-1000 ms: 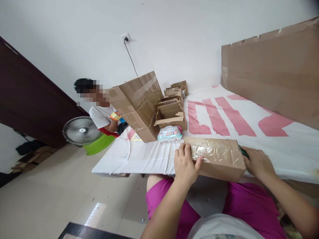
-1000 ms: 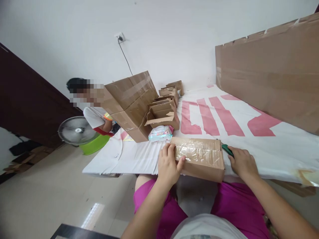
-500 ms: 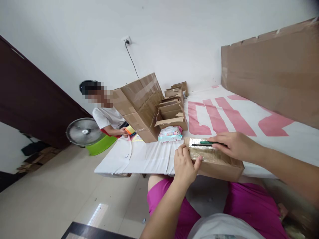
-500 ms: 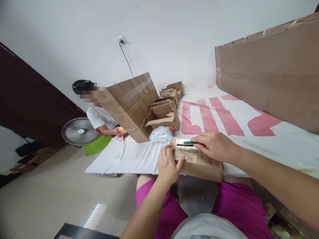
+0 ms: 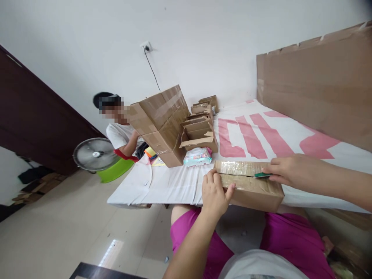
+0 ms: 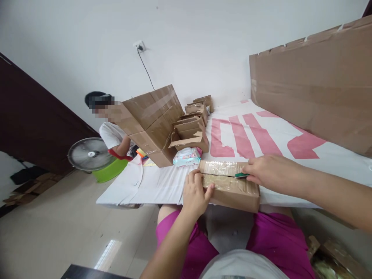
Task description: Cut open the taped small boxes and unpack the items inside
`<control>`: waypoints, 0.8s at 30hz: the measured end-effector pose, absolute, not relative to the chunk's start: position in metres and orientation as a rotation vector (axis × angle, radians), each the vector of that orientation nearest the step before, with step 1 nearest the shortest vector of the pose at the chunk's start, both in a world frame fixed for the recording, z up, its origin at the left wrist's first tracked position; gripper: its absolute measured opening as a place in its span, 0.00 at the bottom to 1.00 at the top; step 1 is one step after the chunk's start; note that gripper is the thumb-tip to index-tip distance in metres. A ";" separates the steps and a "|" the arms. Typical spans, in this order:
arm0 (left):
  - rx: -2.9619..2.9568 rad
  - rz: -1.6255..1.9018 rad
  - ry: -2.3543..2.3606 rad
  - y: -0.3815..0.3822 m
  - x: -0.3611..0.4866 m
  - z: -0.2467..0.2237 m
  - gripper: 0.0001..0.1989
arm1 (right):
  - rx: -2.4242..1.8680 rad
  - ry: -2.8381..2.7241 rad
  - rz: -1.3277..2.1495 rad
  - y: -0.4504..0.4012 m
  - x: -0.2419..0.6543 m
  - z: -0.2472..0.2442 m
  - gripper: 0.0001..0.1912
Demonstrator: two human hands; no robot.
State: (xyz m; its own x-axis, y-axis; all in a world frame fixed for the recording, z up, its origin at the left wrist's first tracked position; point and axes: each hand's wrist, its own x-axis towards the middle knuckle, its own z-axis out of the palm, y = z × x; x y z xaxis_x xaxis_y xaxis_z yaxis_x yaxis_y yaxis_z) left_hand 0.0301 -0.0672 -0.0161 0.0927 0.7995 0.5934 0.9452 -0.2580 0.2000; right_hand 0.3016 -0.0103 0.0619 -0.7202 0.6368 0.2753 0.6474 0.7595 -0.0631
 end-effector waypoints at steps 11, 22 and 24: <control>-2.184 -0.897 -1.771 -0.072 0.028 -0.016 0.26 | -1.195 -2.456 0.212 -0.022 0.377 0.039 0.18; -2.155 -0.932 -1.808 -0.067 0.030 -0.020 0.35 | -1.448 -1.741 0.775 -0.033 0.394 -0.005 0.31; -2.127 -0.966 -1.833 -0.068 0.031 -0.021 0.36 | -1.442 -1.583 0.844 -0.034 0.385 -0.019 0.31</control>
